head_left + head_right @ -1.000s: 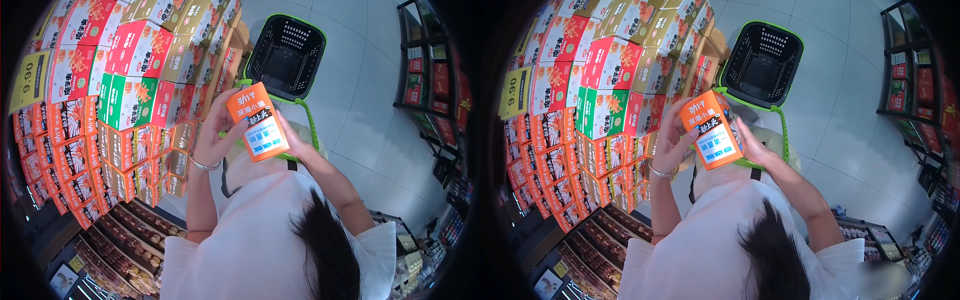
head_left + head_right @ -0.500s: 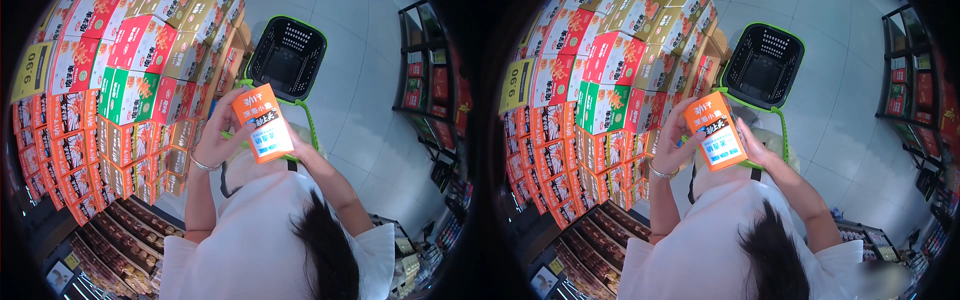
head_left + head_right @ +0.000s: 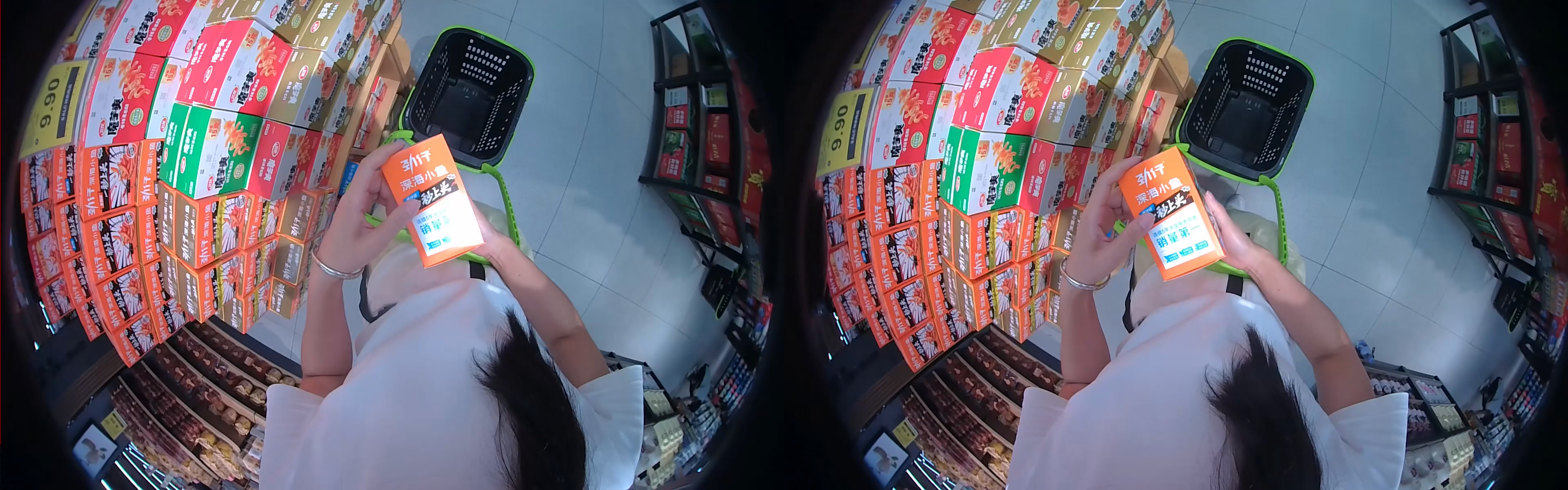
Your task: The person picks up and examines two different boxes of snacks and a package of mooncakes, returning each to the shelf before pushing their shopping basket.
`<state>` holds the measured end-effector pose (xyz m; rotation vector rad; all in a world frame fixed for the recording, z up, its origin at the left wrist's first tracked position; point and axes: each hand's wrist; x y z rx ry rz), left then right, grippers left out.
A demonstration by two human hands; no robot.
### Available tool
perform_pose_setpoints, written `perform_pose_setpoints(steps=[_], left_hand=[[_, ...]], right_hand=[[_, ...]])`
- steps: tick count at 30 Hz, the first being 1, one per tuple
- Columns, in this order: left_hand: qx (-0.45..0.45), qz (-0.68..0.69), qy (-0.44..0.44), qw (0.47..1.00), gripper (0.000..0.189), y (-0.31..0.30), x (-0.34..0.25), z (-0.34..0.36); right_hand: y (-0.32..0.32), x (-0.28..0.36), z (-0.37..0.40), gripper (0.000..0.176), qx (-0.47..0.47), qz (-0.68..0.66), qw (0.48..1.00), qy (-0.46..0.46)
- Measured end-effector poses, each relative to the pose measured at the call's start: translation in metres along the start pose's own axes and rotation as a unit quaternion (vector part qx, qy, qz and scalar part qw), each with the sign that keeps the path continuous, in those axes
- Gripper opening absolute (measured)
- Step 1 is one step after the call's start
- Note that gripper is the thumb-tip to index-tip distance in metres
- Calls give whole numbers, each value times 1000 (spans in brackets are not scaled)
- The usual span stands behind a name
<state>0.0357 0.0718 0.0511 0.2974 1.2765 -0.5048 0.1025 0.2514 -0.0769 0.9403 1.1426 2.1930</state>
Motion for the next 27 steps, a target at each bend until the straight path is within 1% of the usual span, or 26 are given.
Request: perform_pose_setpoints(steps=[8,9,10,11,12,13,14,15,17,18,20,21,22,23,24,25,26,27], left_hand=[[-1,-29,2,1000,68,-3,3,2],[-2,-29,3,1000,68,-2,3,4],[-27,-17,5,999,69,0,4,6],[-53,-5,7,999,70,0,6,7],[-53,-6,7,999,70,-4,9,8],[-37,-24,-19,999,73,-13,13,9],[-22,-43,-45,998,75,-20,16,11],[-23,-44,-45,998,75,-23,18,12],[-68,13,-102,992,76,-27,20,13],[-70,11,-102,992,76,-26,19,14],[-98,64,-76,990,66,-19,18,16],[-99,63,-76,990,66,-17,16,17],[-120,-9,-75,990,57,-16,15,17],[-140,-82,-73,984,50,-16,14,17],[-141,-82,-73,984,50,-19,16,19],[-147,-75,-86,982,45,-27,21,22],[-153,-68,-100,981,41,-34,24,24],[-155,-68,-101,980,41,-41,22,27]], right_hand=[[0,-1,0,73,6,23,1000,-11],[-3,-3,-1,68,-2,-36,999,-10],[-7,-4,-3,64,-9,-96,995,-9],[-10,-7,-3,64,-9,-95,995,-9],[-12,-9,-2,67,-28,-54,998,-22],[-13,-10,-1,71,-47,-12,998,-35],[-15,-10,-1,72,-35,27,998,-43],[-16,-10,-1,72,-33,27,998,-43],[-16,-11,-1,71,-68,47,996,-42],[-16,-11,0,71,-67,46,996,-41],[-14,-12,2,67,-70,82,994,-37],[-14,-12,4,65,-71,99,992,-36],[-23,-14,1,67,-23,86,995,-45],[-26,-16,1,67,-22,85,995,-45],[-19,-14,4,69,-5,103,992,-79],[-13,-12,6,72,12,120,986,-114],[-9,-9,6,85,16,118,987,-111],[-11,-9,6,85,17,118,987,-110]])
Point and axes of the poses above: each hand's wrist, its own z-axis away from the middle knuckle, its own y-axis out of the palm, x = y × z, and after that the axes turned 6 degrees about -y, right-handed
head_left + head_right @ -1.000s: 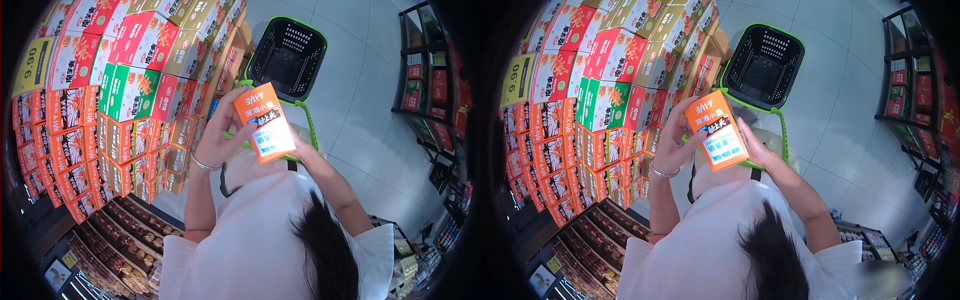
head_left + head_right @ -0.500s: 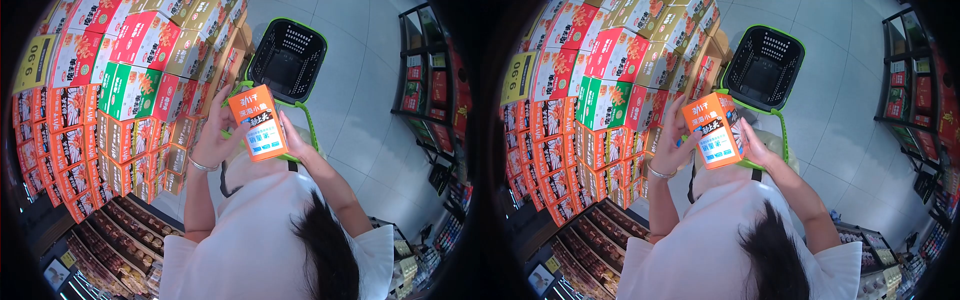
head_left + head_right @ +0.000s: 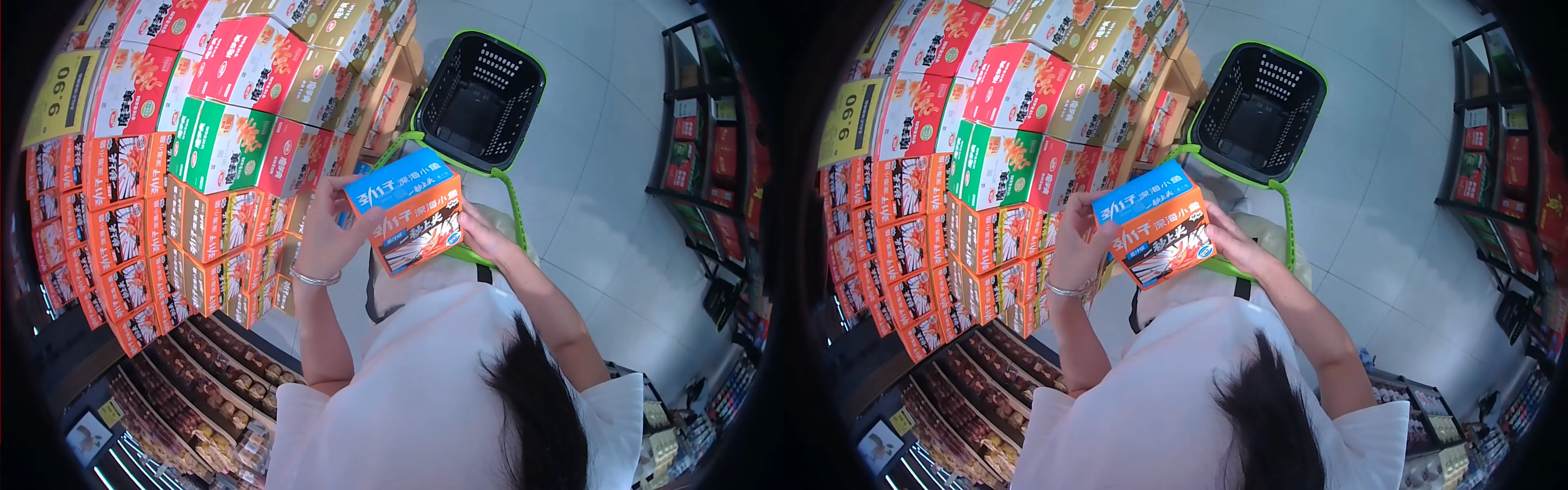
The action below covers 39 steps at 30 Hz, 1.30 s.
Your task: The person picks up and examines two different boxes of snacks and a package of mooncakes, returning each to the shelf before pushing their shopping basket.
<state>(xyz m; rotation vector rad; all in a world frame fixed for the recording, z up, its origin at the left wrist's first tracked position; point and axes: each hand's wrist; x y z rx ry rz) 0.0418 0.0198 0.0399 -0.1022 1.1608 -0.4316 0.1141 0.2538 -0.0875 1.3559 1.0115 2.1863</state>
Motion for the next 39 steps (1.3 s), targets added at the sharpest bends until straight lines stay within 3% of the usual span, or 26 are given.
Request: perform_pose_setpoints(steps=[2,4,6,7,9,13,15,18,21,22,24,26,27,32,34,36,39], left_hand=[[81,166,31,982,43,-16,-4,3],[115,165,17,979,47,-23,-14,11],[71,9,4,997,52,-13,-41,26],[67,10,3,998,52,-12,-52,29],[120,-263,-41,957,64,-11,-68,34],[112,-326,-38,938,81,10,-70,41],[29,-378,90,921,91,23,-59,40],[49,-370,59,926,91,18,-57,39],[1,-325,71,943,92,-6,-51,54],[0,-324,68,943,92,-16,-53,64],[-105,-312,-22,944,91,-36,-62,86],[-138,-335,-23,932,90,-50,-57,102],[-167,-360,-21,918,89,-56,-54,106],[-173,-416,-113,885,84,-66,1,92],[-144,-440,-211,861,85,-60,46,67],[-142,-428,-225,864,87,-40,92,42],[-176,-422,-153,876,82,-12,150,3]], right_hand=[[-8,-2,1,94,40,0,999,8],[-8,0,0,101,34,-8,999,17],[-4,6,-1,99,75,18,997,8],[-1,6,-1,97,65,13,998,6],[-3,4,-4,96,93,39,995,-6],[4,12,-5,93,134,121,984,-11],[4,12,-8,94,139,163,977,-4],[3,7,-16,94,156,88,984,-17],[7,10,-22,82,105,-22,992,69],[9,9,-24,76,114,11,990,87],[11,11,-28,71,124,45,985,108],[13,22,-39,69,126,173,969,127],[16,27,-46,69,130,174,967,130],[23,27,-83,60,180,293,921,185],[22,8,-93,59,206,318,909,173],[29,-2,-101,58,230,342,897,158],[40,-13,-111,63,194,310,910,197]])
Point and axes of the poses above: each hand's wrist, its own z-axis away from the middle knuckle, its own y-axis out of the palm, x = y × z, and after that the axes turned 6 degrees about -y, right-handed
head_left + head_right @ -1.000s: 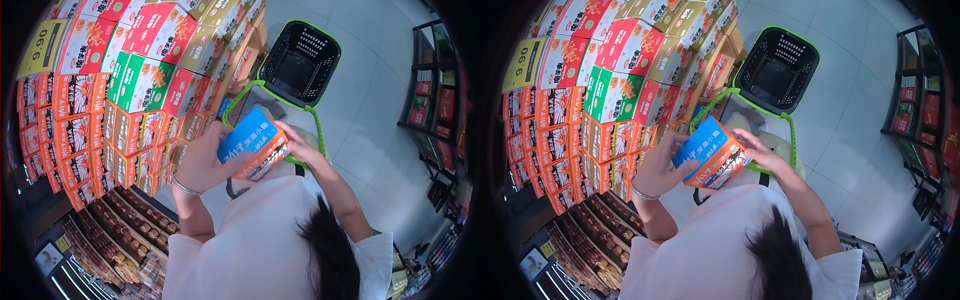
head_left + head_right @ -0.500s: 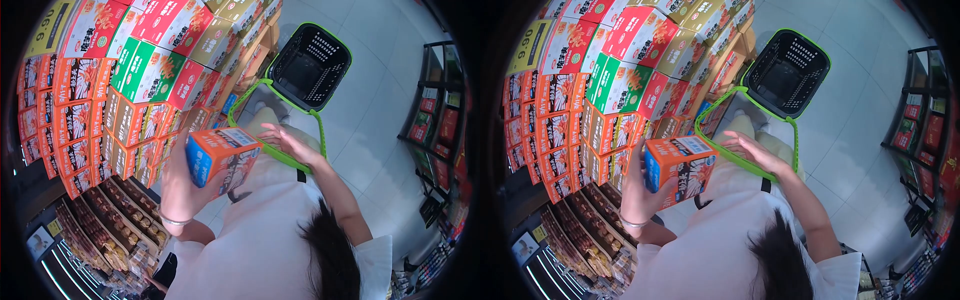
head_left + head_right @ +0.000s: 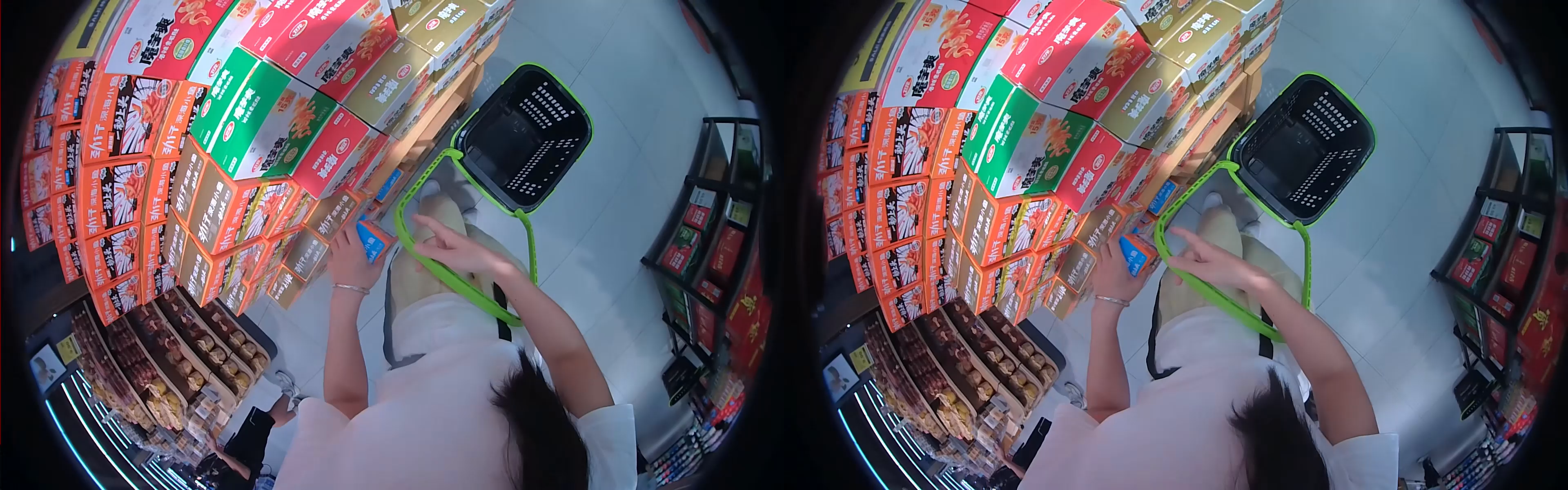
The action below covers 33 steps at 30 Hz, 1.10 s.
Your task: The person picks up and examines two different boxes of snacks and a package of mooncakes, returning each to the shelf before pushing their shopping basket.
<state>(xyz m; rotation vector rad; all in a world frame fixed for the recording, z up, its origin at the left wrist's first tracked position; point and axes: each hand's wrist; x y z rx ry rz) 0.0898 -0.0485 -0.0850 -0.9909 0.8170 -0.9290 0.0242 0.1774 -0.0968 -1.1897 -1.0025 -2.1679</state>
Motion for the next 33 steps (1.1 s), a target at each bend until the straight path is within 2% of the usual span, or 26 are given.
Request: perform_pose_setpoints(steps=[2,4,6,7,9,11,13,15,16,18,19,20,21,22,23,24,25,27,28,30,31,33], left_hand=[[32,38,-6,999,84,30,-9,-18],[21,56,2,998,83,61,-16,-34],[10,71,8,997,83,96,-20,-49],[-15,58,27,998,82,118,-19,-58],[-39,43,43,997,81,160,-14,-78],[-91,-9,75,993,82,197,-8,-96],[-106,-24,74,991,84,215,-5,-111],[-115,-40,72,990,86,228,-3,-116],[-132,-35,70,988,88,232,-3,-120],[-148,-28,67,986,90,236,-6,-125],[-160,-13,50,986,89,236,-7,-125],[-171,0,33,985,88,235,-9,-124],[-170,-1,32,985,88,240,-10,-125],[-209,8,18,978,85,246,-12,-125],[-250,16,6,968,82,251,-13,-125],[-249,15,6,968,82,249,-14,-125],[-268,23,10,963,80,244,-17,-124],[-288,33,17,957,79,241,-21,-125],[-291,33,10,956,79,243,-21,-124],[-295,33,4,955,79,246,-19,-124],[-287,30,4,957,78,248,-17,-125],[-278,28,1,960,78,249,-16,-125]], right_hand=[[-3,5,-6,60,10,9,1000,9],[-4,4,-13,57,22,17,999,19],[-7,0,-16,39,57,4,998,32],[-9,-3,-17,39,62,5,997,34],[-13,-8,-16,22,94,-31,994,44],[-17,-3,-14,20,106,-33,992,59],[-26,-8,-20,18,116,-32,990,76],[-31,-18,-27,15,184,39,981,49],[-34,-18,-30,15,185,39,981,53],[-38,-14,-36,17,97,55,991,73],[-39,-19,-42,17,97,54,991,75],[-41,-27,-49,16,-28,97,995,7],[-43,-35,-57,18,-153,137,977,-61],[-49,-44,-68,18,-151,135,978,-58],[-56,-54,-82,20,-203,163,960,-104],[-62,-60,-95,25,-254,190,937,-150],[-64,-63,-105,25,-255,189,936,-150],[-68,-70,-125,29,-309,242,917,-70],[-71,-75,-134,29,-312,241,917,-70],[-80,-92,-153,35,-242,387,887,-73],[-84,-100,-165,35,-242,386,887,-74],[-91,-109,-186,44,-76,523,849,22]])
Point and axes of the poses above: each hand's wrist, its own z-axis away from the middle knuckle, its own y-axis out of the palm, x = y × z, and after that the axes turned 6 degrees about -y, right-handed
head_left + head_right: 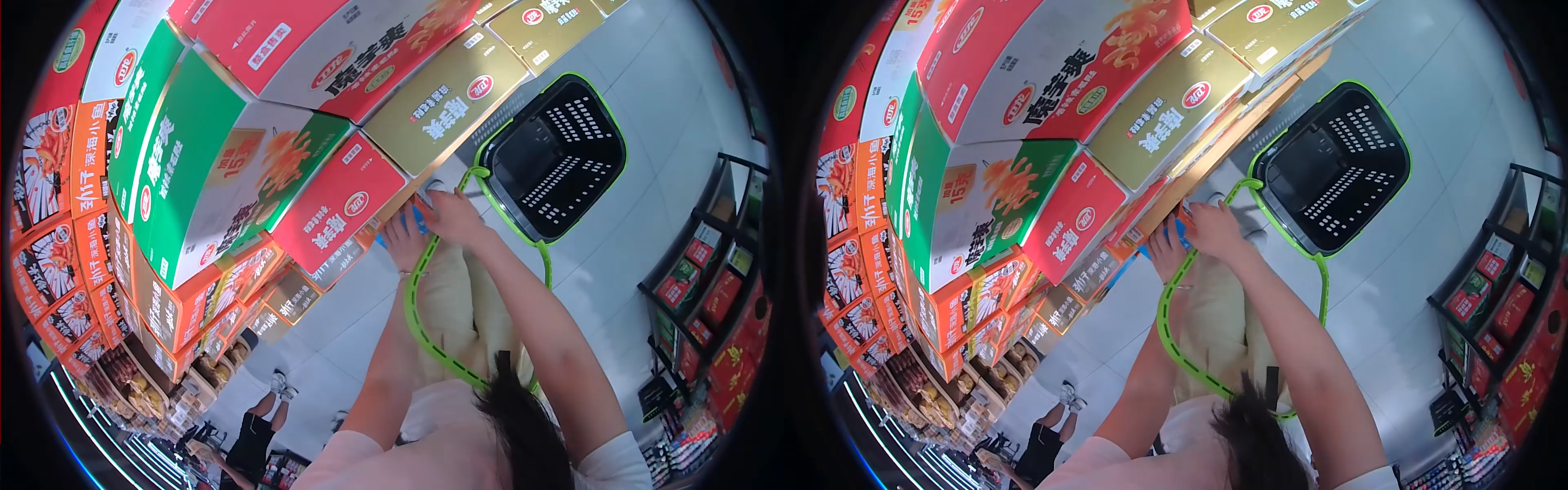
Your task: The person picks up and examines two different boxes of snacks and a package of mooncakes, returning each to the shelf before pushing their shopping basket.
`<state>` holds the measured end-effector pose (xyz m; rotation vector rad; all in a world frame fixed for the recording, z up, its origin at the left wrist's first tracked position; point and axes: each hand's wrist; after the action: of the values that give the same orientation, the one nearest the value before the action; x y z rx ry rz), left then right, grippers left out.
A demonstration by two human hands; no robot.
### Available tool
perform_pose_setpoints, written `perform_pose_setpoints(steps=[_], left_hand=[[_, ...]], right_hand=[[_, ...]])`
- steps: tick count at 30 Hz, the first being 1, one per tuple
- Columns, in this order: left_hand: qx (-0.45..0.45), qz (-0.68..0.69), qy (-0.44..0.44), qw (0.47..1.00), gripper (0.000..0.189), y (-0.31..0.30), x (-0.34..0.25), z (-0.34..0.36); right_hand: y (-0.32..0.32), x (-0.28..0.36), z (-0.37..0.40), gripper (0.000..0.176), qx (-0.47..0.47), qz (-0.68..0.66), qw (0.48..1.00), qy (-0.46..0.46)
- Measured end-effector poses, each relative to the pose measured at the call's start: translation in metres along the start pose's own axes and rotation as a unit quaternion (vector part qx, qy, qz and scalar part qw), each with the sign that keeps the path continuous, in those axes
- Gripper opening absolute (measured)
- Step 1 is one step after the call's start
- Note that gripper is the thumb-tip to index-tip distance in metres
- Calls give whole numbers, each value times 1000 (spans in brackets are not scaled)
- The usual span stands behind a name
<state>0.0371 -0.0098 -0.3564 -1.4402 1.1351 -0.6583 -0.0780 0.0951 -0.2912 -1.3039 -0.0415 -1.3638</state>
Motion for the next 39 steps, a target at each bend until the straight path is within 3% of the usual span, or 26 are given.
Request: perform_pose_setpoints(steps=[1,3,7,16,21,22,23,24,25,26,27,28,30,32,34,37,39], left_hand=[[9,3,-3,1000,77,0,0,0],[22,5,-8,1000,77,-3,1,2],[59,46,-9,997,80,-6,5,1],[96,81,-10,992,68,-16,6,7],[131,131,-30,982,62,-41,10,46],[194,232,-267,915,58,-24,19,65],[243,312,-485,780,54,-15,25,75],[246,309,-484,780,54,-19,25,71],[193,449,-630,604,58,-26,24,57],[124,555,-729,382,61,-33,19,44],[70,628,-699,335,68,-34,14,38],[71,627,-699,336,68,-27,16,37],[73,712,-587,378,71,-16,23,34],[83,718,-590,360,71,-7,28,29],[66,728,-610,306,60,2,32,25],[26,716,-634,292,60,8,27,24],[32,726,-615,306,60,8,29,22]], right_hand=[[-1,-2,-7,44,2,0,1000,1],[0,-3,-19,48,124,-57,990,49],[8,-5,-34,53,134,-64,988,40],[20,-9,-43,43,89,-72,991,74],[23,-11,-39,38,39,-124,989,68],[23,-10,-38,38,39,-128,988,73],[20,-8,-38,38,46,-120,989,80],[20,-7,-37,39,54,-112,988,86],[23,-7,-38,39,55,-115,988,89],[25,-8,-39,34,49,-127,986,100],[26,-7,-39,30,41,-138,983,110],[26,-7,-39,30,41,-140,983,111],[29,-6,-36,31,1,-148,983,109],[29,-7,-37,31,9,-147,982,115],[24,-5,-37,32,14,-146,982,120],[22,-7,-35,32,36,-150,982,109],[28,-11,-33,33,3,-173,980,101]])
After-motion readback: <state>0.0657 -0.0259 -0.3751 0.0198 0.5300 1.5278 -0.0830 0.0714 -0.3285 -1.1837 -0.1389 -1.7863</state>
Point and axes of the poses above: each hand's wrist, its own z-axis away from the middle knuckle, its own y-axis out of the palm, x = y × z, and after that the axes turned 6 degrees about -y, right-handed
